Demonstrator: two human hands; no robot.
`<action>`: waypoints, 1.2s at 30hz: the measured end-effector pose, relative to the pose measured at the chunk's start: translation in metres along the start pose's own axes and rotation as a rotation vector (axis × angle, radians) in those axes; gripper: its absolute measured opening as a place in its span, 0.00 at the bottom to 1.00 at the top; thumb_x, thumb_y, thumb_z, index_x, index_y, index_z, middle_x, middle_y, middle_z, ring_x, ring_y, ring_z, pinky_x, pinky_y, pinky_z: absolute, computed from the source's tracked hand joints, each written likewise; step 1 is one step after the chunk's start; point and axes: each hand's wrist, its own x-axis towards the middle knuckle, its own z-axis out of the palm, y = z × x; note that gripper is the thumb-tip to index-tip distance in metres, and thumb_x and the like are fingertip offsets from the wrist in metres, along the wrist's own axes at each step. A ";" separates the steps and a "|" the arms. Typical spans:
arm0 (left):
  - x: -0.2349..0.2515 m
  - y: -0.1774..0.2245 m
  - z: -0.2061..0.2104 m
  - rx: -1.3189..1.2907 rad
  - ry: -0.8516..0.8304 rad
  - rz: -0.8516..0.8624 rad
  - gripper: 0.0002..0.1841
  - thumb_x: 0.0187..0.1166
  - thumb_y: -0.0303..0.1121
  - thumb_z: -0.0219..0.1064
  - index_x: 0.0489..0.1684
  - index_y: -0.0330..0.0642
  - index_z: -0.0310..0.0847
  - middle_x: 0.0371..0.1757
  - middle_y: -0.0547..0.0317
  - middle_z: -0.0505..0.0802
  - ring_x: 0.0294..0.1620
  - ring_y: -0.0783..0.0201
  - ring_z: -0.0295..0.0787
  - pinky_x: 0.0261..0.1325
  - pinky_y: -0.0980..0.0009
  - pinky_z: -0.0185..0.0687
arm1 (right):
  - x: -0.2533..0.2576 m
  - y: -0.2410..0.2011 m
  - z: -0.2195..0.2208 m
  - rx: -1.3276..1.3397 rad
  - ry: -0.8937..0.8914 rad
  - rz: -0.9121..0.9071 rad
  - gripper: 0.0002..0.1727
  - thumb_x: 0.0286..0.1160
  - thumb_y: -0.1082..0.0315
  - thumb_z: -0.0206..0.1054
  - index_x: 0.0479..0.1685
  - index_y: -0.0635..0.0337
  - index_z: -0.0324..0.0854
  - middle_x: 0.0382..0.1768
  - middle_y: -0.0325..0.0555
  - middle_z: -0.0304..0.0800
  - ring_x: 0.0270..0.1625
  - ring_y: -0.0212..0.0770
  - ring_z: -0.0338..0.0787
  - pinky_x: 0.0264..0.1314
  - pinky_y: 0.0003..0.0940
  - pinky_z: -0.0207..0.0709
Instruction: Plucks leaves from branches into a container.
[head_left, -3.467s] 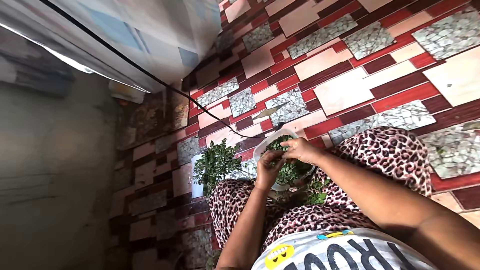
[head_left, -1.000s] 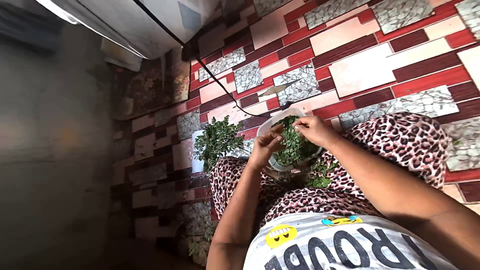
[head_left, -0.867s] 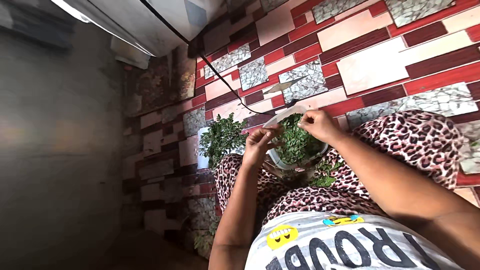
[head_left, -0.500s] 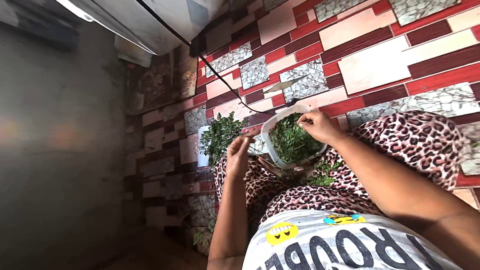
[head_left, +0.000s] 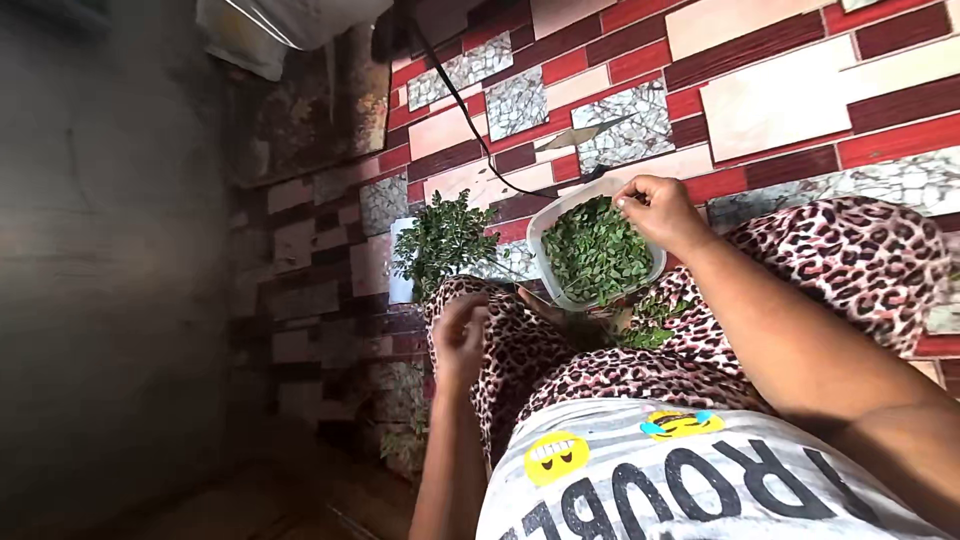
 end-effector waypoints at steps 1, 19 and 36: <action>0.008 0.010 0.025 0.024 -0.165 0.083 0.09 0.80 0.22 0.64 0.51 0.28 0.88 0.57 0.48 0.92 0.60 0.61 0.90 0.66 0.61 0.87 | 0.001 0.002 -0.001 0.008 0.021 0.007 0.11 0.84 0.68 0.62 0.47 0.67 0.86 0.42 0.54 0.91 0.41 0.43 0.91 0.52 0.43 0.85; 0.044 -0.002 0.095 0.919 -0.612 0.389 0.10 0.76 0.20 0.65 0.47 0.37 0.91 0.45 0.44 0.94 0.55 0.41 0.90 0.58 0.45 0.84 | -0.001 0.001 -0.007 0.039 -0.044 0.047 0.10 0.84 0.68 0.63 0.44 0.65 0.86 0.39 0.50 0.90 0.38 0.41 0.89 0.48 0.43 0.84; 0.025 -0.013 0.095 0.494 -0.464 0.374 0.10 0.80 0.25 0.63 0.48 0.35 0.92 0.56 0.43 0.92 0.60 0.44 0.89 0.66 0.50 0.84 | -0.022 -0.019 -0.008 -0.281 -0.529 -0.152 0.09 0.79 0.70 0.70 0.47 0.67 0.89 0.51 0.58 0.90 0.58 0.55 0.90 0.67 0.56 0.80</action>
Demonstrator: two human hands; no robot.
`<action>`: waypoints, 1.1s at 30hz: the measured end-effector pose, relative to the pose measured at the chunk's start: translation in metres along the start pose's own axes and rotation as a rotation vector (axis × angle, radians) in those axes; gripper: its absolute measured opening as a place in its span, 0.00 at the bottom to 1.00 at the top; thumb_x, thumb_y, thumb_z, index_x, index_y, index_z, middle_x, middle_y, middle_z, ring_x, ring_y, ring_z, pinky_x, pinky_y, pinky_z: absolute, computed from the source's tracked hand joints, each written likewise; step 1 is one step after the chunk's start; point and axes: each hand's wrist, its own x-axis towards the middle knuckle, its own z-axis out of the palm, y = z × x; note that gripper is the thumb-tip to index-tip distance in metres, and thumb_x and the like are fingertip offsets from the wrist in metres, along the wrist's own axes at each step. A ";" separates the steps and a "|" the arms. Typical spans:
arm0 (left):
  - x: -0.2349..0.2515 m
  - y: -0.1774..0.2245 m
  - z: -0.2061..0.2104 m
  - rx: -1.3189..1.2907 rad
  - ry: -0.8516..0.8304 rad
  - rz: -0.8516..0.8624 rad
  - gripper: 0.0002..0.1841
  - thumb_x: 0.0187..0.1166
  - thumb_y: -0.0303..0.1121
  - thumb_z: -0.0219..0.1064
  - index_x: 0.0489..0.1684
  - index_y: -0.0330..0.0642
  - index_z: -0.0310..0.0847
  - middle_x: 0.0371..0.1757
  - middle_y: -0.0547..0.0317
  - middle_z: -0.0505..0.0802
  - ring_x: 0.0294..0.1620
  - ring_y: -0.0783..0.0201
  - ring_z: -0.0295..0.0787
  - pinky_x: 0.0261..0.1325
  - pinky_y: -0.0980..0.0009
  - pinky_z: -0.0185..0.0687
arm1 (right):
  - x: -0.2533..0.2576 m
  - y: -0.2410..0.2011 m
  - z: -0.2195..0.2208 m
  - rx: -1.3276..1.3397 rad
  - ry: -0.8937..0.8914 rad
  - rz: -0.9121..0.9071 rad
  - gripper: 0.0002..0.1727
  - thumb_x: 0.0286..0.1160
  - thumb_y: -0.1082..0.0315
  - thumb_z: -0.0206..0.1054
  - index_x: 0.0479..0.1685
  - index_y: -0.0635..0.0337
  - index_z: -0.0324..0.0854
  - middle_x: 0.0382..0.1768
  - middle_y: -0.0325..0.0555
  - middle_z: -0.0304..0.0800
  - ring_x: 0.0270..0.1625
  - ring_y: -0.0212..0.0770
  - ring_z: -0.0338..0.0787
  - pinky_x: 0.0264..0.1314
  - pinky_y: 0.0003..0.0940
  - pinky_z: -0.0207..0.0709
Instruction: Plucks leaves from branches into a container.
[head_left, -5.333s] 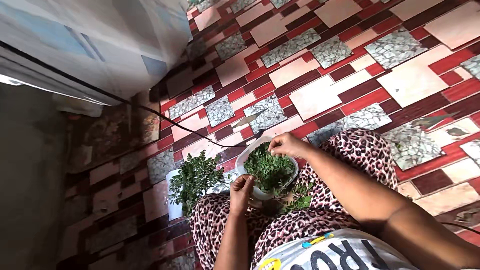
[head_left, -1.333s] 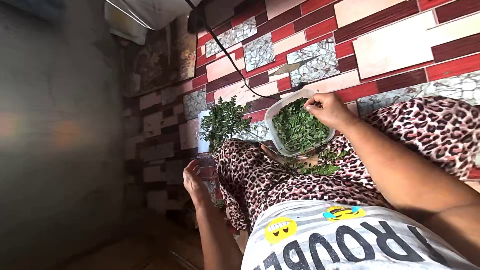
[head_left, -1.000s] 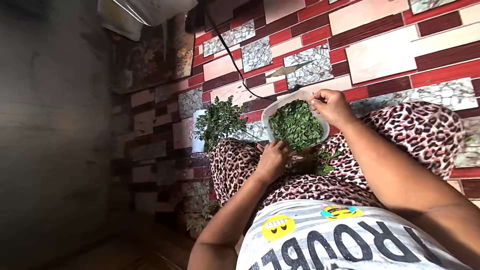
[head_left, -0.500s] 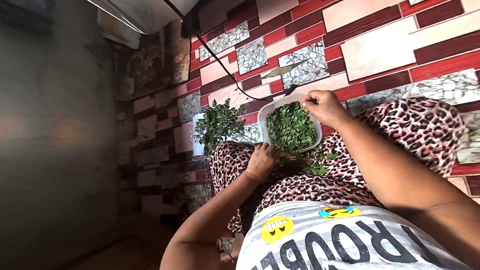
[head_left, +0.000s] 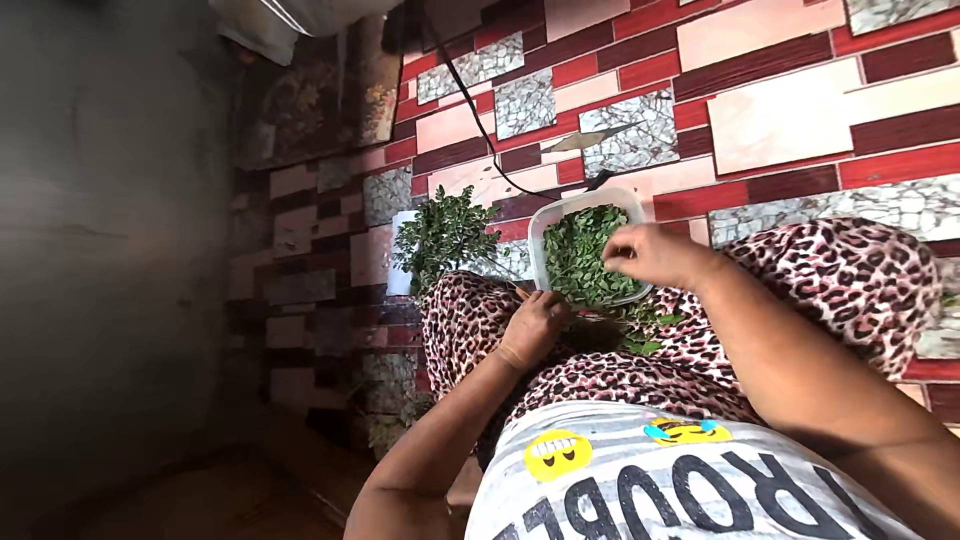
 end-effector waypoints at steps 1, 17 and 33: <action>-0.001 0.000 0.000 -0.028 0.014 -0.014 0.11 0.79 0.25 0.63 0.48 0.35 0.92 0.56 0.43 0.92 0.61 0.44 0.89 0.67 0.50 0.84 | -0.001 -0.002 0.005 -0.009 -0.116 0.013 0.11 0.79 0.68 0.71 0.52 0.66 0.89 0.55 0.58 0.90 0.61 0.55 0.89 0.71 0.57 0.77; -0.003 0.011 -0.013 -0.171 0.044 -0.094 0.09 0.76 0.33 0.71 0.43 0.37 0.93 0.55 0.47 0.93 0.58 0.47 0.88 0.66 0.48 0.80 | -0.010 -0.029 0.029 0.437 -0.254 -0.136 0.03 0.72 0.77 0.71 0.39 0.62 0.89 0.36 0.40 0.91 0.39 0.30 0.89 0.47 0.28 0.85; 0.031 0.029 -0.151 -0.037 0.288 -0.320 0.10 0.85 0.30 0.62 0.48 0.38 0.91 0.45 0.49 0.95 0.46 0.52 0.93 0.54 0.46 0.86 | 0.008 0.000 0.024 0.462 0.040 0.096 0.12 0.78 0.79 0.64 0.58 0.68 0.82 0.50 0.52 0.90 0.45 0.41 0.92 0.49 0.40 0.89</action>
